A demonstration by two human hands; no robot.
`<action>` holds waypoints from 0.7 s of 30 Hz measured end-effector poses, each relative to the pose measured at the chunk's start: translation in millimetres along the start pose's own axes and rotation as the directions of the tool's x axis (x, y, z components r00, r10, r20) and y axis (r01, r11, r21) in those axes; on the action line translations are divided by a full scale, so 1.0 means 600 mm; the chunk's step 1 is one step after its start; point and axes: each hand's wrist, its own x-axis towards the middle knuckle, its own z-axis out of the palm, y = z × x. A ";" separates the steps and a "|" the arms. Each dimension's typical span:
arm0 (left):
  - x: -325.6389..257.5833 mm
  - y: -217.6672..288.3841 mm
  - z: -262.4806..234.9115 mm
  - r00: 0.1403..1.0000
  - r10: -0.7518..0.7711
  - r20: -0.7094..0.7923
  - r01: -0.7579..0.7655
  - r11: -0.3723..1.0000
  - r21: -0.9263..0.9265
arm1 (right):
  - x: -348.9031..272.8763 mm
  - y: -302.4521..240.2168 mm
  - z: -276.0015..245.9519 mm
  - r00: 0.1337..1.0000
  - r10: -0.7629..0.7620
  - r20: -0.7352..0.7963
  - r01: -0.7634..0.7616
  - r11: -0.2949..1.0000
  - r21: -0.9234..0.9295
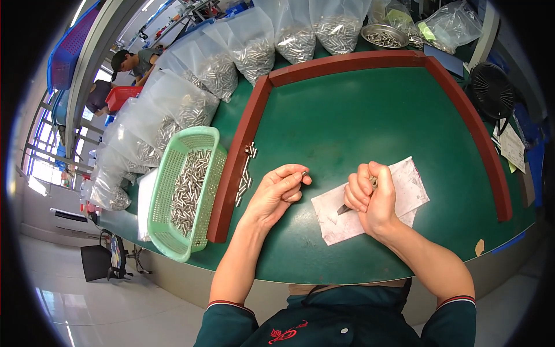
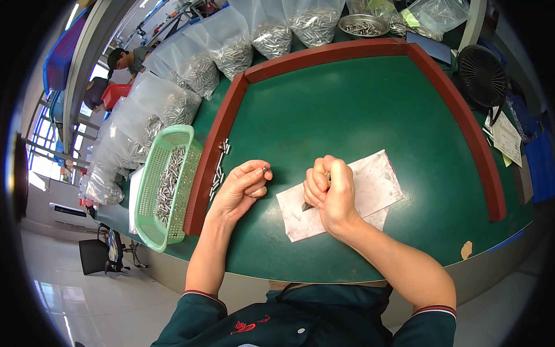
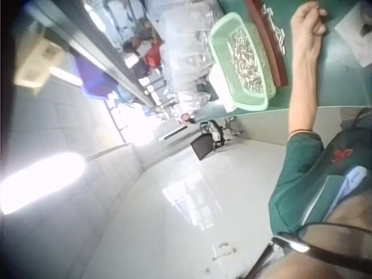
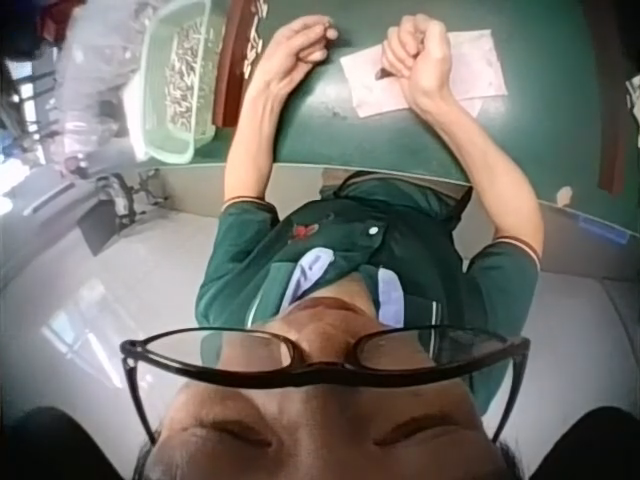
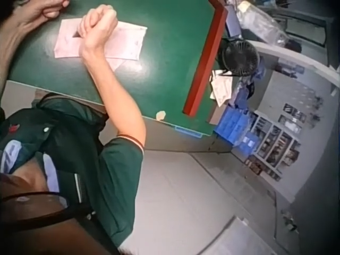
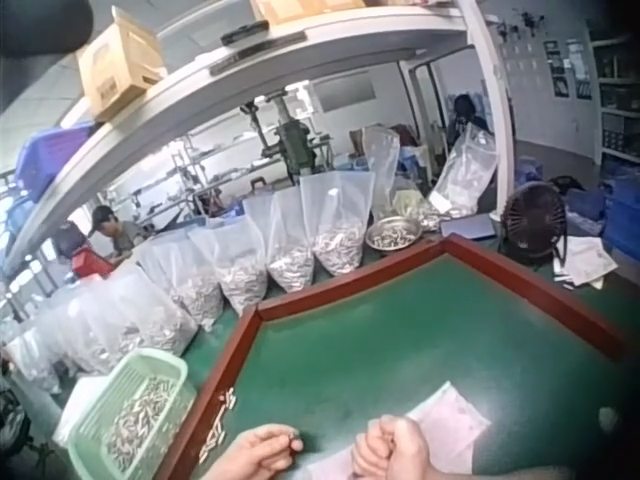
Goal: Sorting and inspecting small metal components at a workbench using a scribe tool.
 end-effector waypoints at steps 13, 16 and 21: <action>-0.003 0.010 0.010 0.998 0.018 -0.053 -0.022 0.998 -0.063 | 0.000 0.001 0.002 1.000 -0.002 -0.005 0.002 1.000 0.008; -0.004 0.029 -0.027 0.963 0.207 -0.170 -0.142 0.933 0.329 | -0.002 0.000 0.004 1.000 -0.004 -0.009 0.004 1.000 0.003; 0.003 0.056 -0.029 0.562 0.804 0.192 0.158 -0.333 0.930 | -0.003 0.002 0.007 1.000 -0.016 -0.020 0.016 1.000 0.004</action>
